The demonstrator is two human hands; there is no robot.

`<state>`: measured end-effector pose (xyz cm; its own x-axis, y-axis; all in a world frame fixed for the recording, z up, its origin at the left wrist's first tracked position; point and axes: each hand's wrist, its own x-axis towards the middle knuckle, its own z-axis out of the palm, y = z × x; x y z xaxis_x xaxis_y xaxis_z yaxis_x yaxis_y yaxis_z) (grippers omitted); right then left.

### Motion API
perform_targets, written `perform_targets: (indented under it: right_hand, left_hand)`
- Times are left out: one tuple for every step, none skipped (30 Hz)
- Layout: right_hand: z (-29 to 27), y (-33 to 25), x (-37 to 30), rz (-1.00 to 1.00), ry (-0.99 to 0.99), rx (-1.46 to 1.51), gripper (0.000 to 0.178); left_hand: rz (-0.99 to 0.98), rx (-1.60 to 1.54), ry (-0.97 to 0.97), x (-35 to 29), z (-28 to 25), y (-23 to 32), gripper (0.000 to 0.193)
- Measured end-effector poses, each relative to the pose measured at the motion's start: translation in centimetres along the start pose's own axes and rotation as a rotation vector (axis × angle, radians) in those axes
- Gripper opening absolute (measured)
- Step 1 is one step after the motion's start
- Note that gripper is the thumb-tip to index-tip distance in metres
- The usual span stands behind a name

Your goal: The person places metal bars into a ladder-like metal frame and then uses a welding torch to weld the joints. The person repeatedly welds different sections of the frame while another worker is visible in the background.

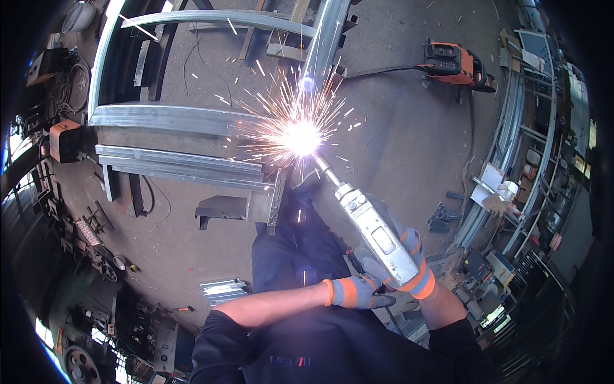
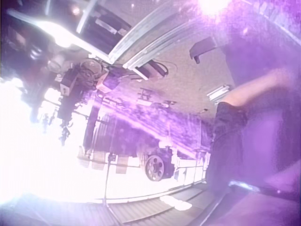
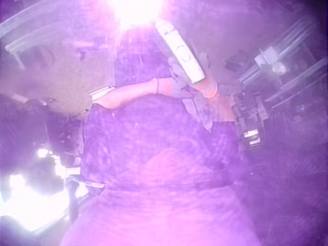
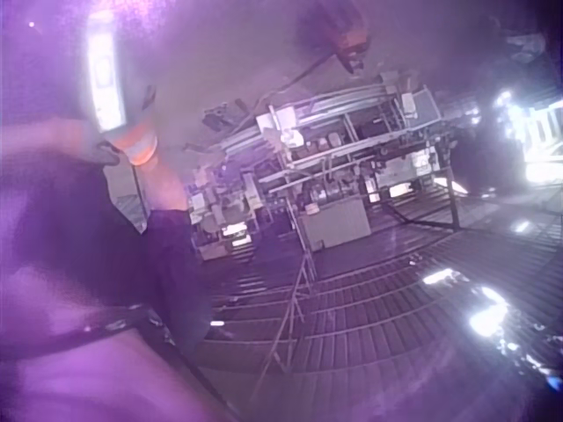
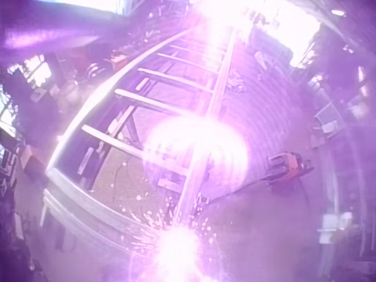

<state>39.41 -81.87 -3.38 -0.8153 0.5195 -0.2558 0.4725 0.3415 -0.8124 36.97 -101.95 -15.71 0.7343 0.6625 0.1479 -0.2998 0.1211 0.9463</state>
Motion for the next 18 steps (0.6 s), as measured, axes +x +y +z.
perform_targets:
  right_hand:
    - [0.0, -0.1, 0.0, 0.006, 0.001, 0.005, 0.041]
    - [0.0, -0.1, 0.0, 0.013, 0.001, 0.011, 0.041]
    - [0.0, -0.2, 0.0, 0.020, 0.002, 0.013, 0.042]
    - [0.0, -0.2, 0.0, 0.013, 0.002, -0.002, 0.042]
    - [0.0, -0.2, 0.0, 0.005, 0.003, -0.017, 0.042]
    - [0.0, -0.2, 0.0, -0.019, 0.005, -0.048, 0.041]
    - [0.0, -0.2, 0.0, -0.048, 0.020, -0.073, 0.041]
    - [0.0, -0.2, 0.0, -0.033, 0.007, -0.060, 0.041]
    - [0.0, -0.2, 0.0, -0.023, 0.007, -0.040, 0.040]
    - [0.0, -0.2, 0.0, -0.011, 0.003, -0.019, 0.040]
    - [0.0, -0.2, 0.0, -0.016, 0.004, -0.031, 0.039]
    - [0.0, -0.2, 0.0, -0.020, 0.001, -0.042, 0.039]
    - [0.0, -0.2, -0.1, -0.019, 0.000, -0.051, 0.039]
    - [0.0, -0.3, -0.1, -0.003, 0.000, -0.041, 0.039]
    - [0.0, -0.3, -0.1, -0.009, 0.001, -0.043, 0.039]
    - [0.1, -0.3, -0.2, -0.010, -0.003, -0.046, 0.039]
    - [0.2, -0.2, -0.2, -0.012, 0.001, -0.042, 0.039]
    - [0.2, -0.2, -0.2, -0.023, 0.011, -0.048, 0.039]
  left_hand:
    - [0.022, 0.010, 0.009, 0.0, 0.2, -0.2, 0.046]
    - [0.040, 0.025, 0.016, 0.0, 0.4, -0.4, 0.046]
    - [0.023, -0.010, 0.021, 0.0, 0.6, -0.6, 0.046]
    - [0.002, -0.041, 0.023, 0.1, 0.8, -0.7, 0.046]
    - [0.023, -0.022, 0.036, 0.1, 0.9, -0.8, 0.045]
    - [0.044, -0.003, 0.048, 0.2, 1.1, -0.9, 0.046]
    - [0.106, 0.065, 0.071, 0.2, 1.3, -1.0, 0.053]
    - [0.133, 0.089, 0.081, 0.2, 1.4, -1.1, 0.059]
    - [0.160, 0.114, 0.092, 0.2, 1.5, -1.1, 0.066]
    - [0.153, 0.093, 0.090, 0.2, 1.5, -1.1, 0.065]
    - [0.100, 0.061, 0.058, 0.2, 1.5, -1.2, 0.056]
    - [0.085, -0.006, 0.077, 0.2, 1.5, -1.2, 0.049]
    - [0.057, -0.084, 0.054, 0.1, 1.5, -1.2, 0.045]
    - [0.032, -0.137, 0.054, 0.1, 1.5, -1.1, 0.045]
    - [0.029, -0.138, 0.051, 0.1, 1.4, -1.1, 0.045]
    - [0.025, -0.140, 0.048, 0.1, 1.4, -1.1, 0.044]
    - [0.010, -0.134, 0.043, 0.1, 1.5, -1.1, 0.045]
    - [-0.005, -0.127, 0.038, 0.1, 1.5, -1.1, 0.045]
